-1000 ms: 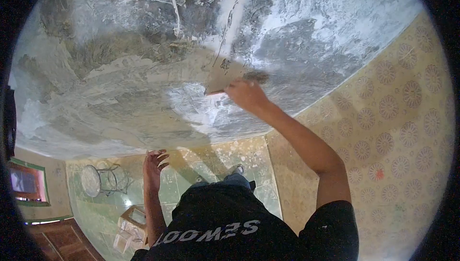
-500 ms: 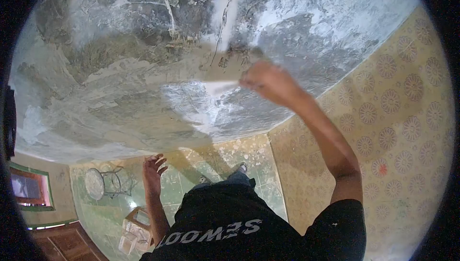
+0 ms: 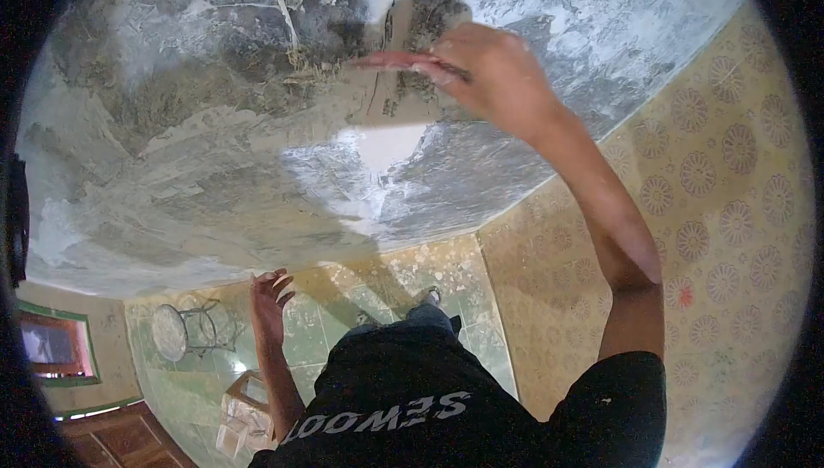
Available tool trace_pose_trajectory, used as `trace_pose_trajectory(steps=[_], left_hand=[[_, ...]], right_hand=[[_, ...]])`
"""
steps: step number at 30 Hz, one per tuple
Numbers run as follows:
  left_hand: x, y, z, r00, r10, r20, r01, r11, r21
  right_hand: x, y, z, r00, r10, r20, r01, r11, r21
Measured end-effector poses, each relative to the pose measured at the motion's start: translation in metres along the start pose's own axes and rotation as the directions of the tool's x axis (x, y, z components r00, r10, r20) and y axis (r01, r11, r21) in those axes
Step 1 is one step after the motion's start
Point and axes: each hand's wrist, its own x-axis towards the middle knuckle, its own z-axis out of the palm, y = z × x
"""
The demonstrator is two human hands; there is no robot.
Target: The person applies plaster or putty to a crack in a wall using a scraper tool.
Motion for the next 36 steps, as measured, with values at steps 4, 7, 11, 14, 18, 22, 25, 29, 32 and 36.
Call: trace_pose_trajectory(steps=[4, 7, 11, 14, 18, 22, 25, 29, 32, 36], left_hand=[[0.002, -0.006, -0.001, 1.000, -0.002, 0.028, 0.003, 1.000, -0.019], [0.001, -0.005, 0.005, 0.999, -0.005, 0.034, 0.006, 1.000, -0.030], [0.001, -0.002, 0.004, 1.000, -0.017, 0.009, 0.017, 1.000, -0.002], [0.000, -0.002, -0.003, 1.000, -0.009, 0.000, 0.009, 1.000, 0.000], [-0.004, -0.005, -0.006, 1.000, 0.002, -0.024, -0.001, 1.000, 0.015], [-0.005, -0.008, -0.005, 1.000, 0.006, -0.002, -0.006, 1.000, -0.018], [0.000, -0.010, 0.000, 0.999, 0.006, 0.037, -0.004, 0.999, -0.042], [0.005, -0.007, 0.011, 0.998, -0.004, 0.061, 0.005, 1.000, -0.015], [0.010, 0.000, 0.016, 0.997, -0.015, 0.070, 0.014, 1.000, 0.006], [0.013, 0.006, 0.017, 0.998, 0.011, 0.067, -0.012, 1.000, 0.015]], right_hand=[[-0.026, 0.003, 0.026, 0.980, -0.067, 0.189, 0.020, 0.972, 0.236], [-0.065, -0.001, 0.092, 0.846, 0.106, 0.523, -0.176, 0.981, 0.085], [-0.070, 0.010, 0.119, 0.897, 0.169, 0.409, -0.156, 0.986, -0.065], [-0.032, 0.007, 0.069, 0.784, 0.288, 0.550, -0.311, 0.949, -0.052], [-0.033, 0.019, 0.040, 0.969, 0.236, 0.066, -0.243, 0.961, 0.135], [-0.034, 0.001, 0.011, 0.938, 0.342, 0.061, -0.344, 0.938, 0.026], [-0.055, -0.006, 0.040, 0.947, 0.281, 0.157, -0.300, 0.946, 0.119], [-0.076, -0.011, 0.105, 0.978, 0.076, 0.194, -0.109, 0.980, 0.164], [-0.068, -0.005, 0.113, 0.974, 0.111, 0.195, -0.131, 0.987, 0.094], [-0.035, 0.016, 0.072, 0.986, 0.169, 0.007, -0.169, 0.983, 0.075]])
